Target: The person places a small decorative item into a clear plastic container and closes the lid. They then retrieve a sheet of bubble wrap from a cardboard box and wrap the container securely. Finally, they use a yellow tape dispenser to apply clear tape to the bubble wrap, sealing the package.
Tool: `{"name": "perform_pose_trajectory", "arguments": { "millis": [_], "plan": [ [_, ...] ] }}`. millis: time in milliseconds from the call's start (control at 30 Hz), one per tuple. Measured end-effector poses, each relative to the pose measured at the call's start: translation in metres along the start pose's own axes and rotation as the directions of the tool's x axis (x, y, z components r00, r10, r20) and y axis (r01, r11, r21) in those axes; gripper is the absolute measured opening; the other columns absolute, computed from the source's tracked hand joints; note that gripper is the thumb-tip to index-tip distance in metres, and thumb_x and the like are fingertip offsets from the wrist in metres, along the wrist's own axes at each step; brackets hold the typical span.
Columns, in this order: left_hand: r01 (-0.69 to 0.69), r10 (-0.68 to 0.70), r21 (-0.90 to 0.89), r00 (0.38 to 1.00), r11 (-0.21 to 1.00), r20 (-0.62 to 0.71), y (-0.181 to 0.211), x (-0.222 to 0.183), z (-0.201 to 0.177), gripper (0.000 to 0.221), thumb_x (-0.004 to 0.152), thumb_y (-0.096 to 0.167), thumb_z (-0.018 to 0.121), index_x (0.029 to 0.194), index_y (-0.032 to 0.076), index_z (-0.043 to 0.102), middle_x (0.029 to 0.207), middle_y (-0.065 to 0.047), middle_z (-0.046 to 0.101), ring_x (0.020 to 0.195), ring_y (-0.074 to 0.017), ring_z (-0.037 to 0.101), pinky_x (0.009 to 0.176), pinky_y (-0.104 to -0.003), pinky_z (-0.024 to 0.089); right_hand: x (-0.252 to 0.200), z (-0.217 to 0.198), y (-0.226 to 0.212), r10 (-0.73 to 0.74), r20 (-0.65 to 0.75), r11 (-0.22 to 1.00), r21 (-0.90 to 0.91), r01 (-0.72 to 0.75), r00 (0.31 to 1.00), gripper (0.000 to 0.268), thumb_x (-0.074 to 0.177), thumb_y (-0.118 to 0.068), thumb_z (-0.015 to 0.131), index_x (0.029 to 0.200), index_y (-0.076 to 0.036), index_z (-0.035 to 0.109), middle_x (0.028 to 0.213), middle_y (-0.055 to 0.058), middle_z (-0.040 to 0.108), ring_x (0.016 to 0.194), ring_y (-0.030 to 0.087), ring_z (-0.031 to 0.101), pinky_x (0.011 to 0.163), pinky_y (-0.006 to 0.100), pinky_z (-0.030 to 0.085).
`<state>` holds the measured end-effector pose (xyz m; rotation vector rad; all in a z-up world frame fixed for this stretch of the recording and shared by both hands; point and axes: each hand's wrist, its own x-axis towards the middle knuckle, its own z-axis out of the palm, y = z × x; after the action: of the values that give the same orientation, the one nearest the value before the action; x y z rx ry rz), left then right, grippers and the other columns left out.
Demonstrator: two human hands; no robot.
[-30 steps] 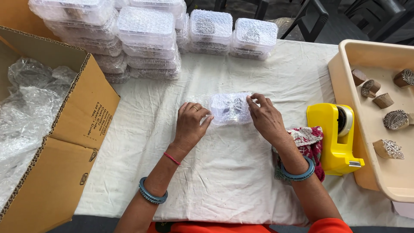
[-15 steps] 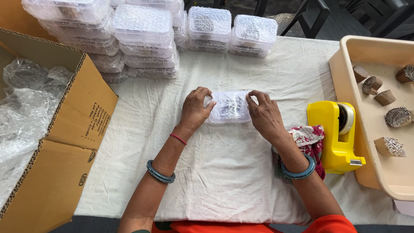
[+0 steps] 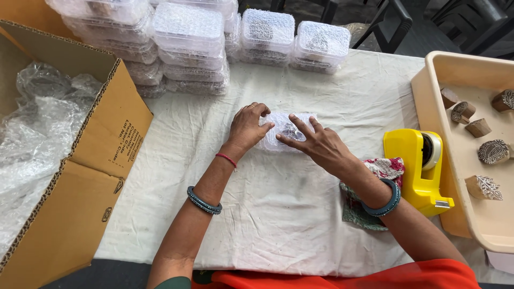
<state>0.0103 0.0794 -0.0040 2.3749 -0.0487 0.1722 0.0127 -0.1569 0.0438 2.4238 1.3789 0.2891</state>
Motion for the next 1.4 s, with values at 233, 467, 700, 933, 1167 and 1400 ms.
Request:
{"name": "perform_pose_trajectory", "arguments": {
  "millis": [233,467,700,933,1167,1400],
  "plan": [
    [-0.167,0.082,-0.197,0.922,0.966,-0.379,-0.045,-0.023,-0.017,0.021,0.102,0.026,0.073,0.118,0.012,0.071,0.124,-0.008,0.070,0.118,-0.0244,0.067,0.105,-0.038,0.054,0.001,0.009,-0.002,0.025,0.036,0.999,0.039,-0.027,0.999,0.093,0.084,0.000,0.067,0.156,-0.047,0.032,0.158,0.016,0.036,0.123,0.046,0.058,0.070,0.038,0.064],
    [-0.312,0.339,0.151,0.915,0.938,-0.220,-0.013,-0.119,-0.027,0.029,0.090,0.024,0.080,0.116,0.013,0.071,0.117,-0.005,0.070,0.109,-0.0212,0.067,0.093,-0.037,0.058,0.003,0.005,-0.005,0.048,0.046,0.996,0.069,-0.051,0.998,0.094,0.080,0.001,0.067,0.155,-0.046,0.034,0.158,0.015,0.039,0.124,0.047,0.057,0.072,0.038,0.064],
    [-0.335,0.363,0.202,0.924,0.920,-0.121,0.001,-0.098,-0.014,0.045,0.093,0.012,0.070,0.138,0.008,0.062,0.133,-0.005,0.065,0.101,-0.0218,0.066,0.084,-0.035,0.059,-0.001,0.010,-0.007,0.070,-0.005,0.997,0.040,-0.070,0.998,0.090,0.082,-0.003,0.068,0.156,-0.045,0.036,0.156,0.013,0.042,0.123,0.046,0.060,0.076,0.038,0.064],
    [-0.306,0.343,0.319,0.937,0.897,-0.067,-0.002,-0.079,-0.001,0.056,0.089,0.015,0.071,0.142,0.002,0.057,0.121,-0.008,0.065,0.101,-0.0222,0.064,0.086,-0.034,0.057,0.003,0.010,-0.006,0.060,0.048,0.998,0.021,-0.061,0.997,0.090,0.083,-0.004,0.068,0.155,-0.045,0.034,0.158,0.015,0.041,0.123,0.046,0.059,0.073,0.036,0.064],
    [-0.268,0.288,0.397,0.958,0.878,0.009,0.002,-0.061,0.004,0.058,0.091,0.008,0.064,0.148,0.003,0.053,0.116,-0.008,0.064,0.101,-0.0212,0.061,0.082,-0.034,0.056,0.009,0.007,-0.007,0.028,0.066,1.000,-0.007,-0.027,0.997,0.089,0.086,-0.006,0.067,0.158,-0.041,0.030,0.155,0.022,0.040,0.118,0.051,0.060,0.066,0.038,0.064],
    [-0.040,-0.010,0.487,0.995,0.873,0.101,0.020,-0.047,-0.024,0.044,0.091,0.024,0.066,0.132,0.005,0.061,0.127,-0.009,0.061,0.114,-0.0236,0.057,0.090,-0.042,0.051,0.006,0.007,-0.008,0.036,0.005,0.999,0.025,-0.036,0.999,0.087,0.086,-0.006,0.066,0.158,-0.041,0.032,0.153,0.023,0.042,0.114,0.051,0.061,0.066,0.041,0.064]
  ]
}}
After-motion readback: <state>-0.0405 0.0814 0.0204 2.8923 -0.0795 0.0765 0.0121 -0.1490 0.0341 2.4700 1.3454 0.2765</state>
